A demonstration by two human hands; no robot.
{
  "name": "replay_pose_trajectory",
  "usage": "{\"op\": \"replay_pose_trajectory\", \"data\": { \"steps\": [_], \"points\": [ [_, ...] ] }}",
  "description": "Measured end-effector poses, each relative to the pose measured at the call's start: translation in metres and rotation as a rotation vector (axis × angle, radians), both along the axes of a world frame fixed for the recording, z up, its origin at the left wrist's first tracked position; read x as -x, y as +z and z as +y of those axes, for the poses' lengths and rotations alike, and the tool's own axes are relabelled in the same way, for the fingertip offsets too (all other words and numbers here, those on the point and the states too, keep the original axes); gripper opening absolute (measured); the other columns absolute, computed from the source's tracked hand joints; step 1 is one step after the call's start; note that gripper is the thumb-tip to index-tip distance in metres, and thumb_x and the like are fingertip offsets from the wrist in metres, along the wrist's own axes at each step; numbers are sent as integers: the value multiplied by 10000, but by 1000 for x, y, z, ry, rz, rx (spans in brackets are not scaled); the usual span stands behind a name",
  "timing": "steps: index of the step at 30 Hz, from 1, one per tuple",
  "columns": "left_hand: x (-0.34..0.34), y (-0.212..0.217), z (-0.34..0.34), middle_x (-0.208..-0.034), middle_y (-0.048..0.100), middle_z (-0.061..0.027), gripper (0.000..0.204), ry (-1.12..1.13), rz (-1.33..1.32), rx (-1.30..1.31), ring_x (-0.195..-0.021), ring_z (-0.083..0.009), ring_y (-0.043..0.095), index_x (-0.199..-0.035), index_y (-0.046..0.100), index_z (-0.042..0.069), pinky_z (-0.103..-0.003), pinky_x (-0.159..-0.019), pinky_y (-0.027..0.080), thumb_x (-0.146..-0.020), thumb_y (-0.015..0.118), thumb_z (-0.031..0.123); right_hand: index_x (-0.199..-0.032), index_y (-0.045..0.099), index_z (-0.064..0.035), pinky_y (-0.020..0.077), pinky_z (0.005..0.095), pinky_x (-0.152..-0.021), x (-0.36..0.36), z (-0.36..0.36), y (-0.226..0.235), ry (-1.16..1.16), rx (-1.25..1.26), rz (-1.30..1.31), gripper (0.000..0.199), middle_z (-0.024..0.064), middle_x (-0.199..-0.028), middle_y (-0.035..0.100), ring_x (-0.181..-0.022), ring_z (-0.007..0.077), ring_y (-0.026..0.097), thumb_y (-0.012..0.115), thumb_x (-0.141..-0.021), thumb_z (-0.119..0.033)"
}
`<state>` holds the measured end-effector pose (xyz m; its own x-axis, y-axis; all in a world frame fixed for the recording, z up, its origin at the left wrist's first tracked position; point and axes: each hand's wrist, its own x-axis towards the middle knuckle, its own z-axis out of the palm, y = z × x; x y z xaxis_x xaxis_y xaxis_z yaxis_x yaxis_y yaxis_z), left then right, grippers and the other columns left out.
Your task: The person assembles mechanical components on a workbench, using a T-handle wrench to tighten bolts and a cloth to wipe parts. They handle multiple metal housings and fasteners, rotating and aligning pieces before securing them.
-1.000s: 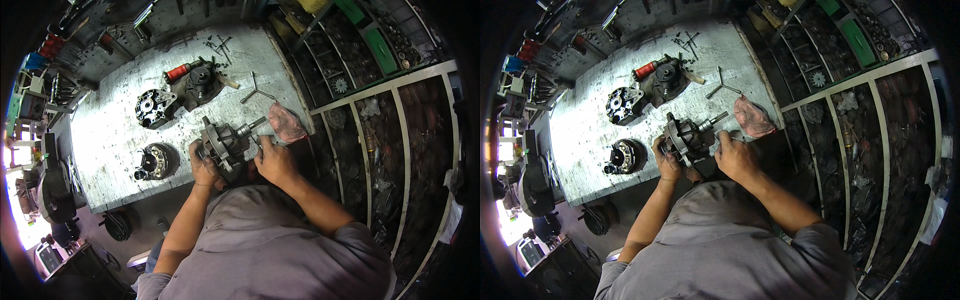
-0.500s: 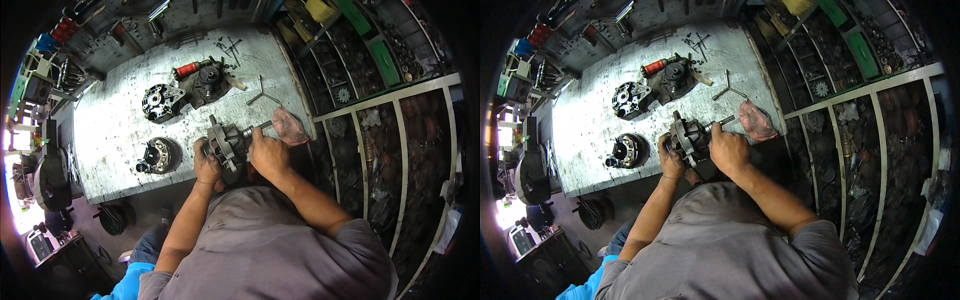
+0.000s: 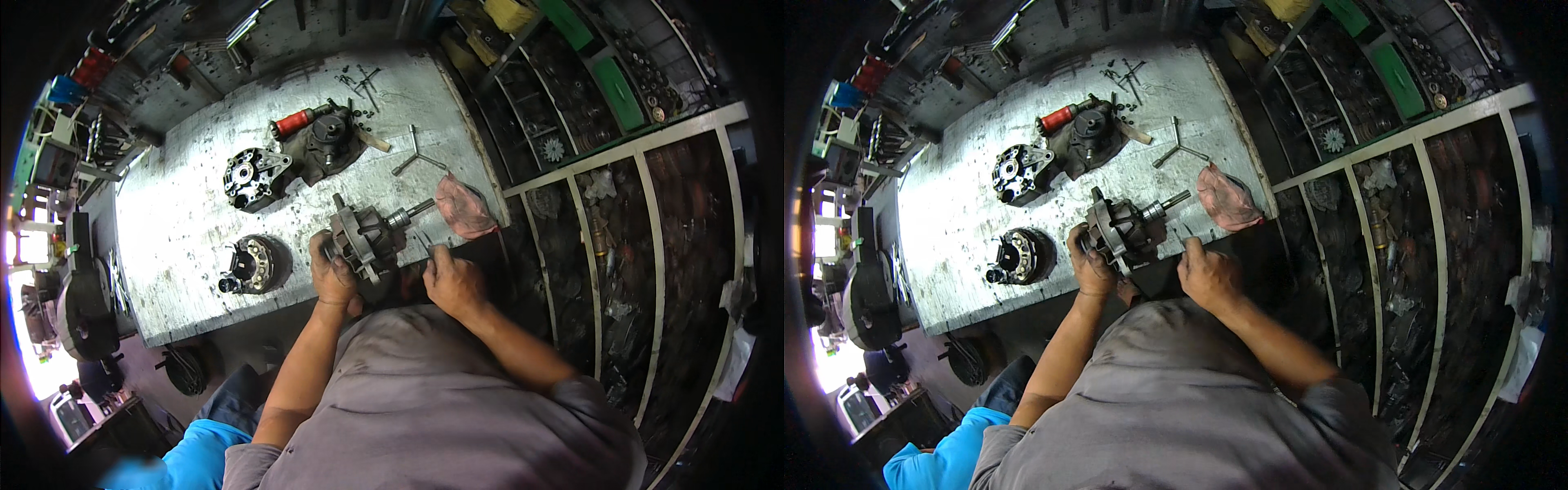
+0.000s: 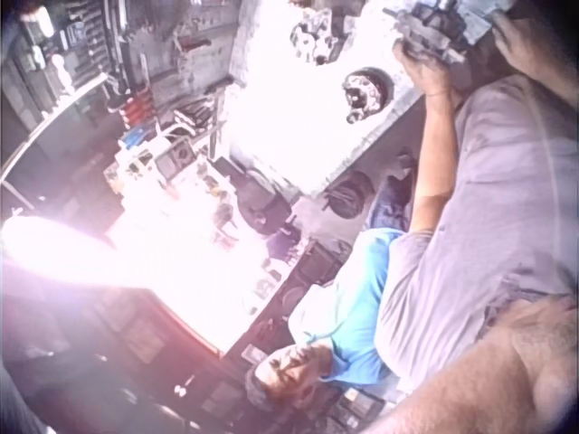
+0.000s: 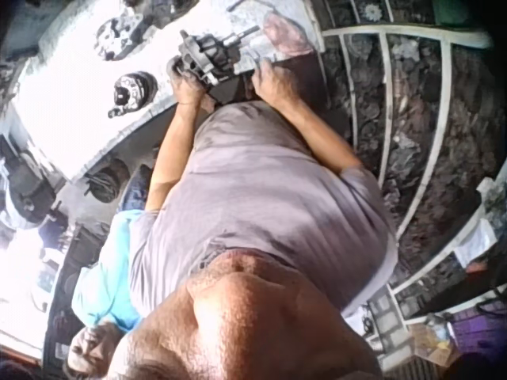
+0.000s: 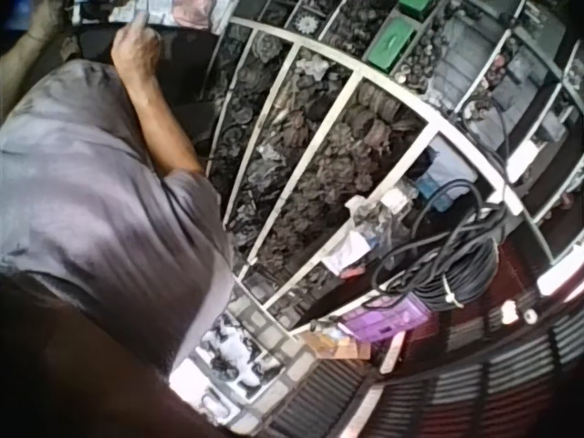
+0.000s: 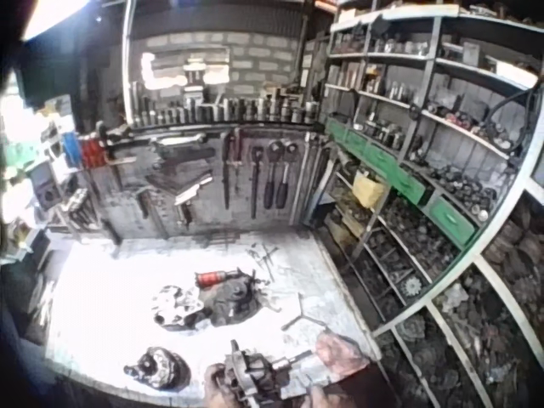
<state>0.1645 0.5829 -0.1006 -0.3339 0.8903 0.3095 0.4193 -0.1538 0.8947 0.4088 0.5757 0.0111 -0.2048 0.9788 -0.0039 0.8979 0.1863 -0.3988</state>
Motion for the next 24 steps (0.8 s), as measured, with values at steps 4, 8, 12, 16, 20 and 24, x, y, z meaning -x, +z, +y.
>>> {"op": "replay_pose_trajectory", "data": {
  "steps": [4, 8, 12, 16, 20, 24],
  "points": [
    [0, -2, 0, -1243, 603, -255, 840, -3, -19, -11, -1112, -458, 637, -1396, 466, 22, -499, -995, 511, -1038, 371, 776, -1104, 630, -58, 568, 536, -593, 14, 11, 4, 48, -95, 76, 186, 184, -664, 687, -611, 409, 708, 700, -952, -139],
    [2, -4, 1, -1248, 605, -256, 834, -2, -5, -17, -1108, -461, 638, -1395, 466, 20, -501, -993, 511, -1040, 373, 770, -1099, 627, -67, 574, 533, -591, 20, 17, 9, 7, -97, 11, 184, 179, -668, 694, -615, 411, 714, 700, -953, -150],
    [2, -4, 0, -1244, 605, -256, 815, 0, 23, -44, -1108, -469, 644, -1395, 467, 23, -510, -985, 517, -1047, 371, 754, -1108, 593, -59, 584, 533, -596, 29, 26, 18, 43, -46, -100, 222, 176, -674, 698, -631, 418, 724, 703, -952, -173],
    [1, -1, 0, -1233, 601, -261, 797, -2, 17, -18, -1099, -481, 649, -1392, 469, 21, -519, -974, 521, -1054, 370, 736, -1140, 565, -58, 601, 537, -631, 37, 38, 18, 63, -16, -208, 322, 168, -721, 723, -687, 396, 755, 744, -941, -238],
    [2, 1, 2, -1233, 601, -268, 783, 6, 48, -25, -1091, -488, 648, -1400, 467, 15, -525, -970, 521, -1062, 370, 714, -1069, 552, -46, 585, 553, -614, 21, 26, 3, 104, -47, -193, 238, 191, -703, 706, -670, 433, 733, 699, -953, -193],
    [2, -1, 0, -1246, 601, -271, 786, 27, 86, -40, -1102, -493, 644, -1427, 456, 7, -527, -978, 519, -1070, 366, 702, -1127, 571, -41, 575, 588, -652, -10, 0, -16, 87, 139, -170, 259, 213, -715, 710, -677, 459, 724, 689, -965, -204]
  ]
}}
